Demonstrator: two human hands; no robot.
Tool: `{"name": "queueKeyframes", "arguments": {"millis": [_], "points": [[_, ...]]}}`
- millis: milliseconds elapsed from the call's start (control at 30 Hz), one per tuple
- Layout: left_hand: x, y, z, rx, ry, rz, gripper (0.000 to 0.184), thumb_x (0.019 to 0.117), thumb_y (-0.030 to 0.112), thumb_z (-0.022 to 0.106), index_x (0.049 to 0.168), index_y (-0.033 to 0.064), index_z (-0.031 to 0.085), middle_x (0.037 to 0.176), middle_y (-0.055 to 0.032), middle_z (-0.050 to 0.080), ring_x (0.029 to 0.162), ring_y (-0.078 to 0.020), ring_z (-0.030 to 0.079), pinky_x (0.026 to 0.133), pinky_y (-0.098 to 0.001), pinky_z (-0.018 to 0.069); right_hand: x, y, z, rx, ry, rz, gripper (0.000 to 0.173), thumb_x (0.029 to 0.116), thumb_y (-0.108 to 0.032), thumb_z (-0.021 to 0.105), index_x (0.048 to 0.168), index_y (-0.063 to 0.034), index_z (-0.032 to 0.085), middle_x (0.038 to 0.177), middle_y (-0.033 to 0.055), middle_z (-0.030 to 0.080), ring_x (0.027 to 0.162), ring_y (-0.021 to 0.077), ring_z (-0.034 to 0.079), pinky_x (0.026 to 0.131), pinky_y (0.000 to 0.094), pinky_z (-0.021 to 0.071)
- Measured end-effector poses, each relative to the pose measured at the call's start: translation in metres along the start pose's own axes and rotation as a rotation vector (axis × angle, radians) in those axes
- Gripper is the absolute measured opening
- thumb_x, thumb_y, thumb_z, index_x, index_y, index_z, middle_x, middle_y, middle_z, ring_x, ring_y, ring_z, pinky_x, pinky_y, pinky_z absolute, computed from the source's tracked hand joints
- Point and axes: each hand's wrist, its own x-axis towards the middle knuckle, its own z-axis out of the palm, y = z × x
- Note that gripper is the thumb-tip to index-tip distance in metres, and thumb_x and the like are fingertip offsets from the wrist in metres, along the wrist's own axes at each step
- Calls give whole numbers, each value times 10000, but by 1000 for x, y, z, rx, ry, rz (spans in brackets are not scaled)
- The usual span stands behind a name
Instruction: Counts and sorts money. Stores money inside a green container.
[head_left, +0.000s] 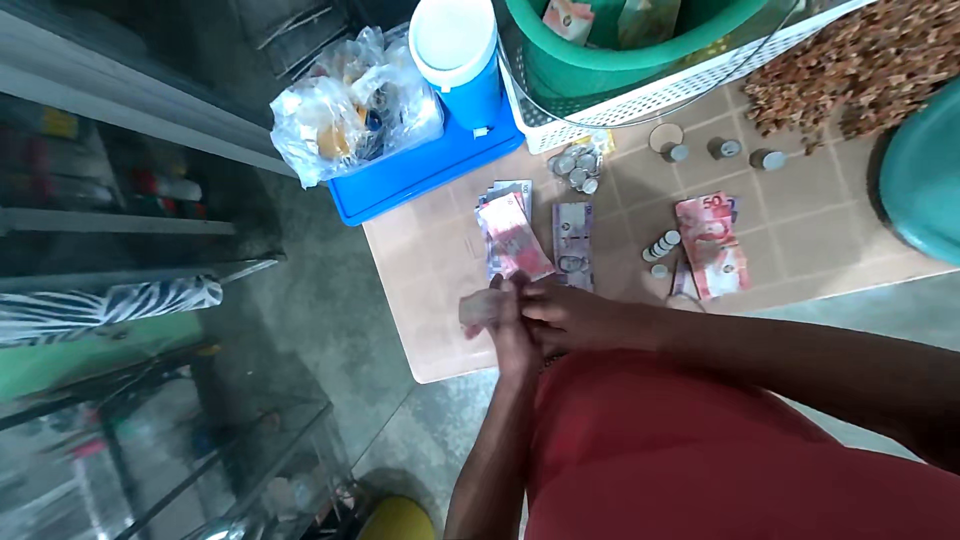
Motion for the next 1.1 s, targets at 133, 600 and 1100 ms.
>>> {"name": "queueKeyframes", "arguments": {"millis": [133, 600, 1100], "points": [[11, 13, -24, -102, -56, -45, 386, 1079, 201, 315, 1371, 65, 527, 1189, -76, 703, 1042, -149, 690, 885, -330, 576, 11, -7, -21, 269, -39, 286, 359, 1026, -197, 597, 1291, 41, 644, 1208, 200, 649, 1062, 236, 650, 944, 377, 543], [72, 17, -34, 489, 153, 239, 389, 1058, 217, 520, 1317, -73, 531, 1258, -199, 607, 1102, -235, 633, 969, -412, 530, 1, 30, -33, 421, 476, 642, 248, 1075, -279, 539, 1188, -70, 611, 894, 59, 645, 708, 116, 622, 635, 314, 558], [105, -26, -6, 1434, 188, 441, 582, 986, 210, 637, 1500, 10, 451, 1454, -304, 454, 1243, -479, 517, 955, -606, 469, 41, 75, -33, 351, 386, 736, 321, 1075, -209, 525, 1273, 34, 597, 1081, 225, 664, 973, 315, 668, 892, 527, 542]]}}
